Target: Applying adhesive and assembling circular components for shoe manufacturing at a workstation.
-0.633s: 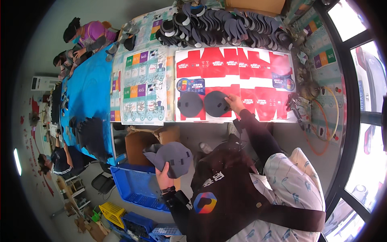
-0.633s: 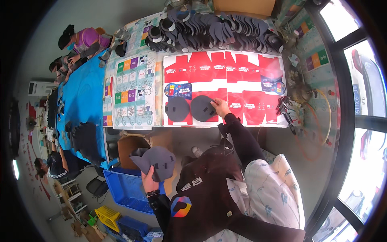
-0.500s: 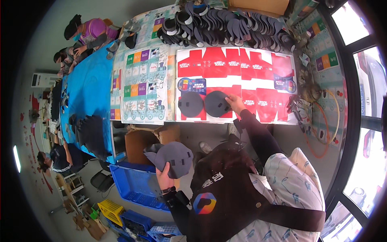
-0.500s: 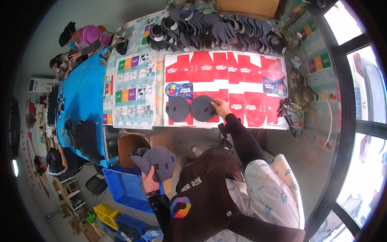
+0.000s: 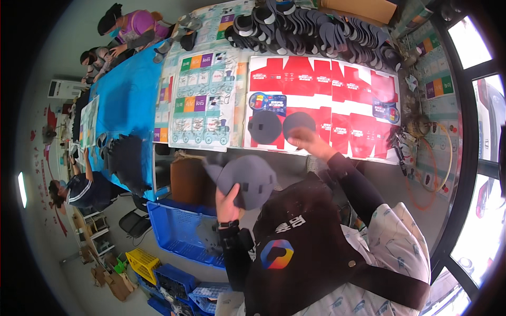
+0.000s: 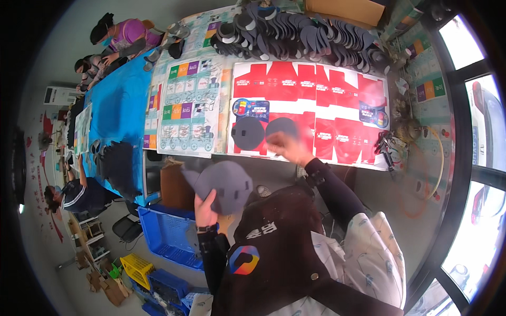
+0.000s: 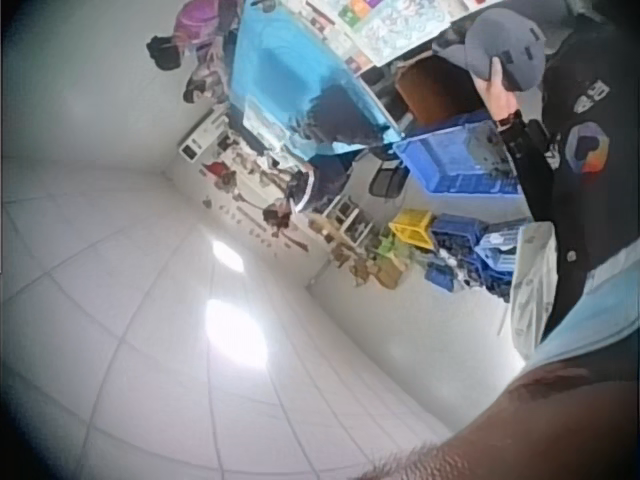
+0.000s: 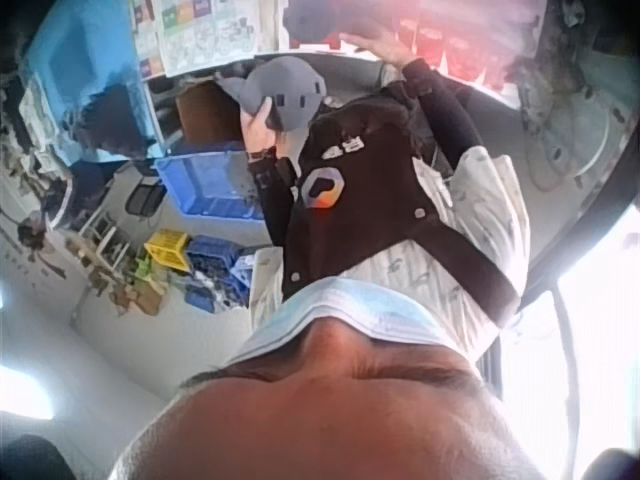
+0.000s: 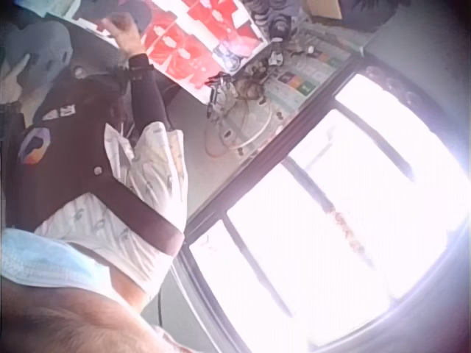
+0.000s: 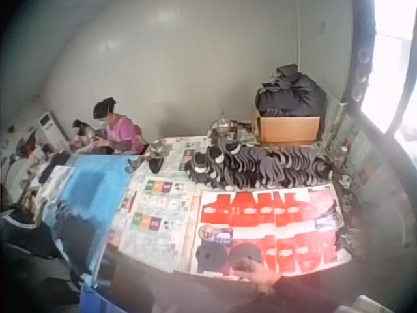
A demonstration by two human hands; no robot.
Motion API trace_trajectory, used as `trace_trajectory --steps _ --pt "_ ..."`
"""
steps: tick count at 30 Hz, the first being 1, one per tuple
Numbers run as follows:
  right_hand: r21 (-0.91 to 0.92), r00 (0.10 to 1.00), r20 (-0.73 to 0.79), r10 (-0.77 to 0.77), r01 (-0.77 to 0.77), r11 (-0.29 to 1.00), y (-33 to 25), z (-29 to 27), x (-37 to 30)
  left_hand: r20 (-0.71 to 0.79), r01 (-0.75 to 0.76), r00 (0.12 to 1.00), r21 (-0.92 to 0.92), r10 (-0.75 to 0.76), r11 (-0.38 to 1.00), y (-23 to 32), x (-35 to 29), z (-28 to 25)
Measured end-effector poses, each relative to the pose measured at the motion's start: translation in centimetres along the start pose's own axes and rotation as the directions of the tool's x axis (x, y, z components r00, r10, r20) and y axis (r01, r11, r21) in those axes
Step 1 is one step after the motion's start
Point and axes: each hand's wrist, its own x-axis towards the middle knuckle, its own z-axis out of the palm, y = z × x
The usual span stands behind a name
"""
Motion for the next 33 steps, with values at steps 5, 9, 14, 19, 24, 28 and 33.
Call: trace_trajectory --steps 5,9,14,19,24,28,33 --pt "0.145 0.947 0.321 0.013 -0.062 0.987 -5.9 4.8 -3.7 0.124 -0.044 0.992 0.047 0.038 0.998 0.0 2.7 2.5" --pt "0.065 0.999 0.043 -0.006 0.003 0.998 -5.6 4.4 -4.9 0.183 -0.125 0.979 0.192 0.090 0.973 -1.2 4.4 3.6" --pt "-0.254 0.955 -0.265 -0.135 0.066 0.965 -5.1 3.4 -7.3 0.192 -0.107 0.978 0.158 0.076 0.982 -3.6 5.3 6.1" --pt "-0.153 0.874 -0.476 -0.094 0.023 0.988 -2.8 -0.1 -7.9 0.135 -0.126 0.986 0.239 0.096 0.963 -6.0 7.1 6.3" --pt "-0.103 0.765 -0.638 -0.087 0.027 0.994 4.1 -11.5 -8.3 0.071 -0.074 0.995 0.100 0.067 0.992 -4.7 7.2 4.0" --pt "0.052 0.800 -0.591 0.105 -0.093 0.994 7.1 -16.2 -9.1 0.023 -0.036 0.999 0.127 0.033 0.991 -4.3 6.5 1.7" --pt "0.061 0.840 -0.513 0.175 -0.167 0.984 9.9 -17.7 -7.5 -0.029 -0.023 0.999 0.123 0.027 0.992 -4.0 4.8 2.6"
